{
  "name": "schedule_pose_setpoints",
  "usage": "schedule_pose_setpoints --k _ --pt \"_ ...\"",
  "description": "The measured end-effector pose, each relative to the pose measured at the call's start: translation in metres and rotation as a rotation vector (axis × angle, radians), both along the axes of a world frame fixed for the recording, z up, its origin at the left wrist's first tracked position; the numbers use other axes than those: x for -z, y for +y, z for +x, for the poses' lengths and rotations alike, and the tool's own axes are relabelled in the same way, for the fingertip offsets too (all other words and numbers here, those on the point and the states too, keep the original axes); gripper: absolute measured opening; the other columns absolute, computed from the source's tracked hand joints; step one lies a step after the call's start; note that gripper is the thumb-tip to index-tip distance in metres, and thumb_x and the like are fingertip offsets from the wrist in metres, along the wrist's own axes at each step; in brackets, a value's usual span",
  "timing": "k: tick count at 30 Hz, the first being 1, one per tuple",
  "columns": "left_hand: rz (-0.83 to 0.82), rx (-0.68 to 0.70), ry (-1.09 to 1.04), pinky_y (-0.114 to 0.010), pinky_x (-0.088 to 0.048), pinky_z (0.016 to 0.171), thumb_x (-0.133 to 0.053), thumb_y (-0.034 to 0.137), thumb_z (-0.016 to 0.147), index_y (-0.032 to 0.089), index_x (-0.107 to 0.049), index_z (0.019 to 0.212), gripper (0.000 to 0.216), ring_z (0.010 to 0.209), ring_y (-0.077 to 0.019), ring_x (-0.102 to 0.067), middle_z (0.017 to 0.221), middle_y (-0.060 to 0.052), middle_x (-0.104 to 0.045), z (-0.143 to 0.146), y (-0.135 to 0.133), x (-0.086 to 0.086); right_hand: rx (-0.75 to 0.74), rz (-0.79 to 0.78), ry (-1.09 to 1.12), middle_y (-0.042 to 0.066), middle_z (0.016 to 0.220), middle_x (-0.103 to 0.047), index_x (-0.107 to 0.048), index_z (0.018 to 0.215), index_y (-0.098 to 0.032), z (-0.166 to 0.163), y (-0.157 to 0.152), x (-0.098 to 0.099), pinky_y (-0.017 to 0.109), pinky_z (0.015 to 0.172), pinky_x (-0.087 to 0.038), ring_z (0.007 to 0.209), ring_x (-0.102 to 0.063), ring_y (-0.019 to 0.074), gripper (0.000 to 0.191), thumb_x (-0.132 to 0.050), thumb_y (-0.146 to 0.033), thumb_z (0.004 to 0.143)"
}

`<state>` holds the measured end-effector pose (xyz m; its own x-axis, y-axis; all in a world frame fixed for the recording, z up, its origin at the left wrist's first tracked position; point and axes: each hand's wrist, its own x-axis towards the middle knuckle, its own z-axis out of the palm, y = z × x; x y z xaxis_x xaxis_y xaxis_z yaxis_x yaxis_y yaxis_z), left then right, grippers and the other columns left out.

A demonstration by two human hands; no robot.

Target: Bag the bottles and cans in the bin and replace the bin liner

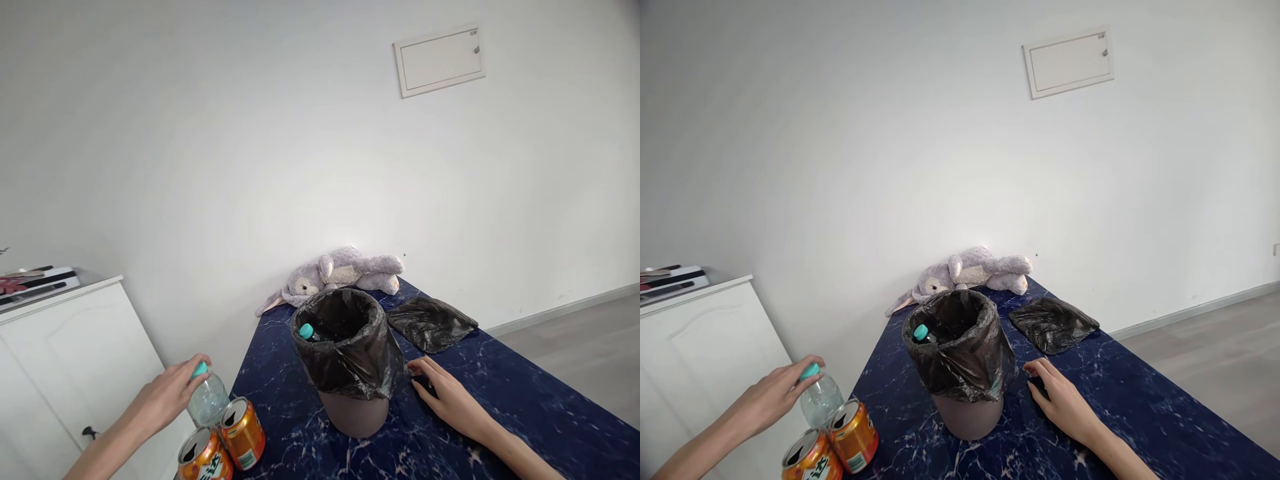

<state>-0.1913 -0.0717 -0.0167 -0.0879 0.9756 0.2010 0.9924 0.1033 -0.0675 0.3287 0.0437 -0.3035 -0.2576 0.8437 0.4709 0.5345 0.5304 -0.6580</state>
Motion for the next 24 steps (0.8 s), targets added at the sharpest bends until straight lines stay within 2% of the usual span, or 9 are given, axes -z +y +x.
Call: schedule_pose_setpoints --k 3,5,7,9,12,15,17,21,24 --pt "0.217 0.012 0.040 -0.036 -0.055 0.063 -0.030 0.055 0.100 0.028 -0.064 0.122 0.049 0.090 -0.0327 -0.078 0.125 -0.011 -0.078 0.029 -0.005 -0.021 -0.004 -0.006 0.002 0.009 0.128 -0.065 -0.057 0.130 -0.029 0.000 0.000 0.001 0.038 0.096 -0.058 0.117 -0.069 0.0252 0.029 -0.045 -0.041 0.107" --pt "0.447 0.047 0.043 -0.036 -0.055 0.066 -0.034 0.060 0.101 0.031 -0.060 0.130 0.049 0.094 -0.0323 -0.078 0.132 -0.008 -0.075 0.060 -0.013 -0.042 -0.003 -0.005 0.004 0.009 0.129 -0.065 -0.057 0.129 -0.029 0.000 0.001 0.002 0.038 0.096 -0.058 0.117 -0.069 0.0251 0.029 -0.045 -0.041 0.106" --pt "0.653 0.111 -0.013 -0.036 -0.057 0.072 -0.037 0.063 0.102 0.032 -0.059 0.133 0.049 0.100 -0.0319 -0.078 0.128 -0.006 -0.077 0.095 -0.022 -0.062 -0.002 -0.005 0.004 0.010 0.129 -0.065 -0.056 0.129 -0.028 0.000 0.001 0.002 0.039 0.096 -0.058 0.117 -0.068 0.0252 0.028 -0.044 -0.040 0.107" --pt "0.752 0.188 -0.107 -0.037 -0.059 0.077 -0.043 0.066 0.101 0.033 -0.062 0.130 0.047 0.100 -0.0309 -0.079 0.124 -0.004 -0.078 0.131 -0.027 -0.075 -0.002 -0.003 0.005 0.010 0.129 -0.064 -0.056 0.128 -0.028 0.000 0.001 0.003 0.040 0.097 -0.057 0.118 -0.068 0.0256 0.028 -0.044 -0.040 0.106" --pt "0.666 0.377 -0.222 -0.037 -0.062 0.078 -0.050 0.067 0.101 0.032 -0.065 0.130 0.048 0.098 -0.0283 -0.079 0.122 -0.003 -0.079 0.177 -0.023 -0.078 0.001 0.004 0.009 0.010 0.128 -0.065 -0.057 0.127 -0.028 0.000 0.001 0.002 0.041 0.098 -0.057 0.117 -0.068 0.0259 0.027 -0.045 -0.039 0.106" --pt "0.414 0.508 -0.257 -0.036 -0.062 0.069 -0.047 0.063 0.104 0.031 -0.065 0.131 0.045 0.081 -0.0238 -0.078 0.116 -0.003 -0.080 0.210 -0.006 -0.063 0.005 0.005 0.011 0.010 0.127 -0.066 -0.057 0.126 -0.028 0.000 0.000 0.000 0.041 0.098 -0.057 0.117 -0.068 0.0259 0.026 -0.045 -0.039 0.105" --pt "0.256 0.545 -0.247 -0.037 -0.062 0.073 -0.046 0.058 0.106 0.033 -0.064 0.131 0.039 0.084 -0.0235 -0.078 0.117 -0.002 -0.080 0.224 0.008 -0.050 0.003 0.007 0.012 0.010 0.127 -0.066 -0.057 0.125 -0.028 0.000 -0.001 -0.002 0.041 0.098 -0.057 0.117 -0.068 0.0261 0.026 -0.045 -0.039 0.105" --pt "0.116 0.572 -0.247 -0.039 -0.060 0.095 -0.049 0.055 0.106 0.037 -0.066 0.129 0.034 0.117 -0.0259 -0.073 0.131 0.001 -0.076 0.232 0.024 -0.033 0.003 0.001 0.011 0.010 0.126 -0.066 -0.058 0.121 -0.028 0.000 -0.002 -0.006 0.041 0.097 -0.057 0.118 -0.068 0.0266 0.024 -0.045 -0.039 0.105" --pt "0.206 0.516 -0.287 -0.039 -0.056 0.102 -0.042 0.058 0.107 0.034 -0.066 0.131 0.042 0.124 -0.0263 -0.070 0.136 -0.002 -0.074 0.214 0.023 -0.034 0.008 -0.001 0.005 0.009 0.124 -0.067 -0.058 0.121 -0.028 0.000 -0.003 -0.007 0.040 0.098 -0.057 0.116 -0.068 0.0265 0.024 -0.046 -0.040 0.105"
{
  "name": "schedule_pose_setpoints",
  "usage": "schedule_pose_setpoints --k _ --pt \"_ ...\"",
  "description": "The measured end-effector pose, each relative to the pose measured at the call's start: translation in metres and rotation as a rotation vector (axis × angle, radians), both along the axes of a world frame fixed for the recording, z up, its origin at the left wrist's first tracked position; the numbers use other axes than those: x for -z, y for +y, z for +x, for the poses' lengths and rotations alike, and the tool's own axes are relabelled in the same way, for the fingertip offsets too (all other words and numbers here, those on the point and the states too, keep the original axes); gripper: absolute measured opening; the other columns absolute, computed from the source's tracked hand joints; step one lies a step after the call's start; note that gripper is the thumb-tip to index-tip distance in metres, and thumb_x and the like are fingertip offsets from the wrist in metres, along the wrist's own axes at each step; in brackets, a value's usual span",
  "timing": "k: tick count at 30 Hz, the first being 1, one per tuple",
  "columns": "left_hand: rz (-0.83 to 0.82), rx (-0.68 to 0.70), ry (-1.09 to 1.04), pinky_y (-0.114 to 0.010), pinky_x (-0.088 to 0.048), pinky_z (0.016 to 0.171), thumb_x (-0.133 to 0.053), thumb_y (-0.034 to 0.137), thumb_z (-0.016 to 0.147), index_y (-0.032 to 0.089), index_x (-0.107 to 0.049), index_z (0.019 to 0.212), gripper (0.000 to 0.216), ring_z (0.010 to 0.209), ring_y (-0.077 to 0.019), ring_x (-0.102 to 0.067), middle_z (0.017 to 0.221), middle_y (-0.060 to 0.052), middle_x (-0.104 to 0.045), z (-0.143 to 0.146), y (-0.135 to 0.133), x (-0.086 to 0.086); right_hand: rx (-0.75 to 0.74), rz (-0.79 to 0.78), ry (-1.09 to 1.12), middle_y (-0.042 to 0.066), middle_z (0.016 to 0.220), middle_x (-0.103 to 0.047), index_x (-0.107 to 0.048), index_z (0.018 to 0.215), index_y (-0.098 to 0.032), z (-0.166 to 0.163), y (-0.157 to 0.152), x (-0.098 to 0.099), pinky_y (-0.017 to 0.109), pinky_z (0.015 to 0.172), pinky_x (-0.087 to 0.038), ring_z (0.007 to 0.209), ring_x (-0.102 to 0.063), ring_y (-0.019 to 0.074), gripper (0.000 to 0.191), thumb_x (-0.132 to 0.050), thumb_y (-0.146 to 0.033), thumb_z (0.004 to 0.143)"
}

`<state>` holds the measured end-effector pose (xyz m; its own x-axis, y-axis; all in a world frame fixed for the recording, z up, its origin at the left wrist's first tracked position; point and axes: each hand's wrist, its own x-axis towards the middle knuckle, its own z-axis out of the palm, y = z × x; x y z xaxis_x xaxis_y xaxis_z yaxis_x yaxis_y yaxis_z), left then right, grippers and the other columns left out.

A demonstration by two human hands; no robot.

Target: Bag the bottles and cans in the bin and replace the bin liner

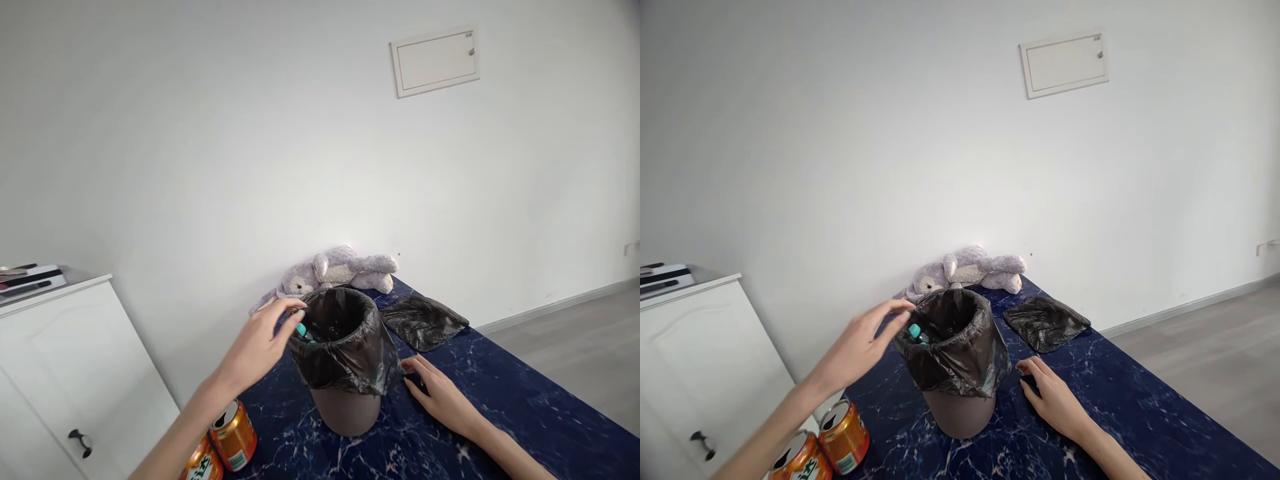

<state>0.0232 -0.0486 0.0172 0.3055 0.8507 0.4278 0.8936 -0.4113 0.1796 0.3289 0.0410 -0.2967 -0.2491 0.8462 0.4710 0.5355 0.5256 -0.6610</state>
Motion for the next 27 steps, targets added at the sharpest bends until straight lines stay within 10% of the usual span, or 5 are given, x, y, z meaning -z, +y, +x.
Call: schedule_pose_setpoints --k 6,11,17,27 --pt "-0.098 -0.264 0.124 -0.044 -0.057 0.098 -0.036 0.065 0.103 0.029 -0.068 0.127 0.054 0.123 -0.0320 -0.070 0.135 -0.008 -0.074 -0.076 -0.014 0.007 -0.008 0.008 -0.014 0.010 0.124 -0.065 -0.058 0.125 -0.028 0.002 0.001 0.004 0.041 0.096 -0.057 0.114 -0.068 0.0268 0.027 -0.045 -0.041 0.106" --pt "-0.407 -0.356 0.369 -0.051 -0.053 0.104 -0.050 0.062 0.094 0.023 -0.067 0.139 0.062 0.129 -0.0396 -0.066 0.140 -0.015 -0.072 -0.137 -0.027 0.065 -0.013 0.008 -0.026 0.010 0.124 -0.066 -0.059 0.126 -0.029 0.003 0.003 0.007 0.040 0.096 -0.058 0.116 -0.068 0.0268 0.027 -0.045 -0.040 0.106" --pt "-0.328 -0.277 0.351 -0.048 -0.057 0.093 -0.042 0.051 0.098 0.028 -0.067 0.137 0.052 0.111 -0.0353 -0.073 0.135 -0.012 -0.072 -0.164 -0.034 0.121 -0.004 0.022 -0.022 0.009 0.123 -0.066 -0.058 0.124 -0.028 0.002 0.003 0.007 0.042 0.098 -0.057 0.114 -0.068 0.0264 0.025 -0.045 -0.039 0.105" --pt "0.276 -0.265 -0.155 -0.046 -0.057 0.101 -0.056 0.067 0.096 0.026 -0.051 0.145 0.064 0.128 -0.0335 -0.066 0.147 -0.011 -0.065 -0.051 -0.015 -0.014 -0.021 0.016 -0.009 0.010 0.122 -0.066 -0.058 0.122 -0.027 0.001 0.006 0.010 0.041 0.097 -0.057 0.113 -0.068 0.0257 0.023 -0.045 -0.038 0.105"
